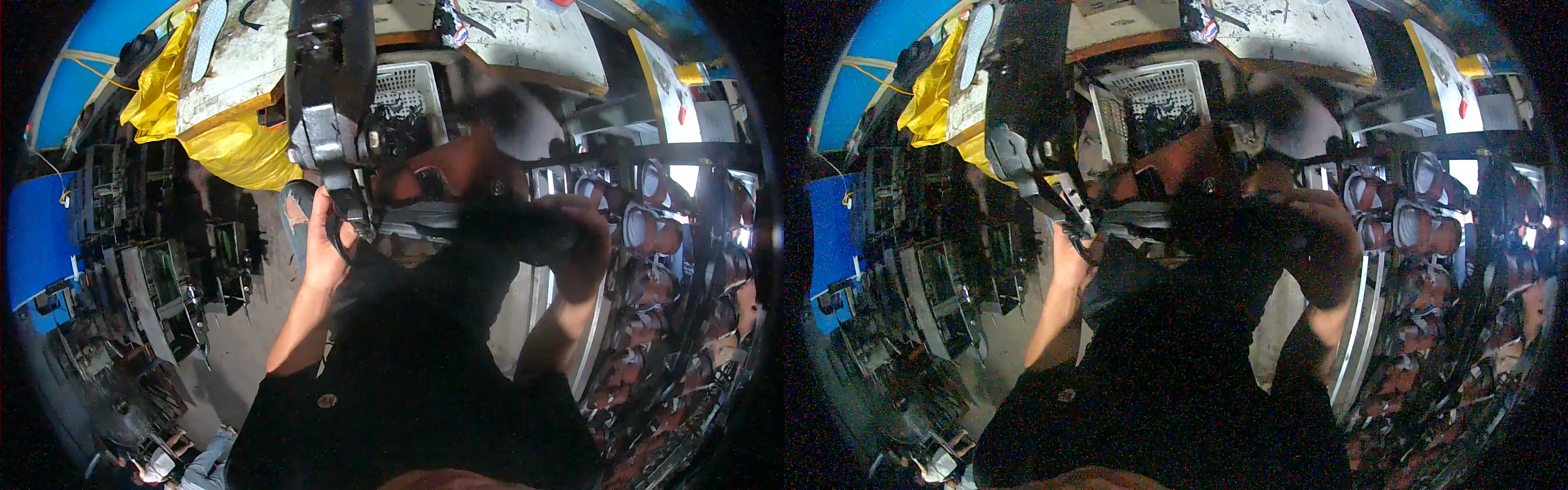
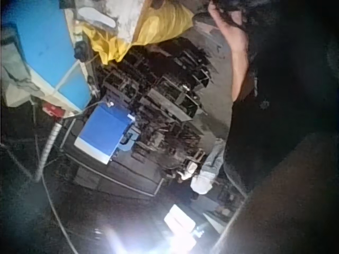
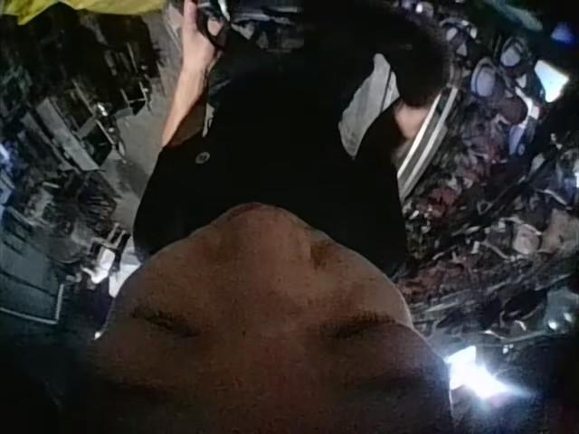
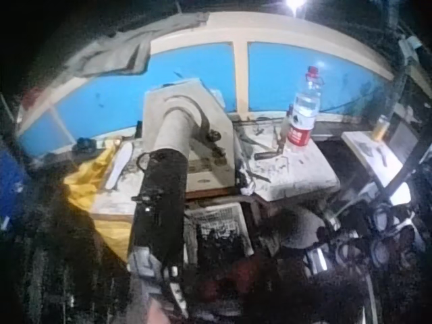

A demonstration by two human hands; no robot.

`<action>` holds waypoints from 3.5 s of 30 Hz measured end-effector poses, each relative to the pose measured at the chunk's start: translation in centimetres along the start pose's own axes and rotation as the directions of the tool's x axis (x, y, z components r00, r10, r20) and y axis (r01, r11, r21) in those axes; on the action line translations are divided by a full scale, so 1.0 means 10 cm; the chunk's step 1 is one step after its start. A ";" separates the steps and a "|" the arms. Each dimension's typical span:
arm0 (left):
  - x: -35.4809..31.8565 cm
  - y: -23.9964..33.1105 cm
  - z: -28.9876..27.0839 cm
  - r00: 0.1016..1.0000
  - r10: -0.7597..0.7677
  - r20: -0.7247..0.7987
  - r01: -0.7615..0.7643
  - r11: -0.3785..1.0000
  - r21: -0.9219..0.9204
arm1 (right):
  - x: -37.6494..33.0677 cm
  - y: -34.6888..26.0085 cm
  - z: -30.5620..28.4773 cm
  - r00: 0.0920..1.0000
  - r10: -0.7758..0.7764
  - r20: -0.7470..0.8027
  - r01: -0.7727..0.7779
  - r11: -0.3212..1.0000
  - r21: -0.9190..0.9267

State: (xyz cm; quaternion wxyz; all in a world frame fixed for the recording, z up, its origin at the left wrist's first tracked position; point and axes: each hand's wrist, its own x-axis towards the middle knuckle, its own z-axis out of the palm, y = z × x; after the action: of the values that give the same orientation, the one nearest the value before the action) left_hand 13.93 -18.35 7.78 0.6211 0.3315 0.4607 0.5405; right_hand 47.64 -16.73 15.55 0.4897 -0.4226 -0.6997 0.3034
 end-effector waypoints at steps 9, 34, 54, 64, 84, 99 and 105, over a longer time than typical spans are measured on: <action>-0.04 0.02 0.03 0.997 -0.075 -0.020 0.071 0.983 -0.172 | 0.07 -0.12 0.04 1.000 0.015 0.016 -0.015 0.999 0.052; -0.21 0.05 -0.40 0.991 -0.074 -0.114 0.042 0.963 -0.266 | 0.32 -0.24 0.56 0.970 0.231 0.074 -0.235 0.970 0.059; -0.36 0.62 -0.69 0.847 0.525 -0.086 -0.349 0.670 0.655 | 0.33 -0.27 1.33 0.975 0.158 0.157 -0.147 0.986 -0.083; 0.05 1.02 0.10 0.810 0.392 0.436 -0.568 0.336 0.751 | 0.60 -0.42 1.30 0.958 0.005 0.286 0.045 0.985 -0.167; 0.08 0.50 0.08 0.952 0.207 0.224 -0.260 0.936 0.239 | -0.08 0.35 1.14 0.919 0.321 0.230 -0.383 0.869 0.314; 0.06 0.16 0.20 0.978 0.192 0.078 -0.187 0.980 -0.062 | -0.49 1.24 0.62 0.903 0.339 0.265 -0.418 0.835 0.358; 0.04 0.13 0.26 0.996 0.081 0.047 -0.071 0.981 -0.183 | -0.10 0.97 0.06 0.922 0.257 0.290 -0.297 0.949 0.105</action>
State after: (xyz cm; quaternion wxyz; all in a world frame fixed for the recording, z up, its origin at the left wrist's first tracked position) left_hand 15.82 -17.47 9.82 0.6398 0.3059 0.3795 0.5943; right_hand 50.05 -13.19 6.81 0.3705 -0.4343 -0.6691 0.4758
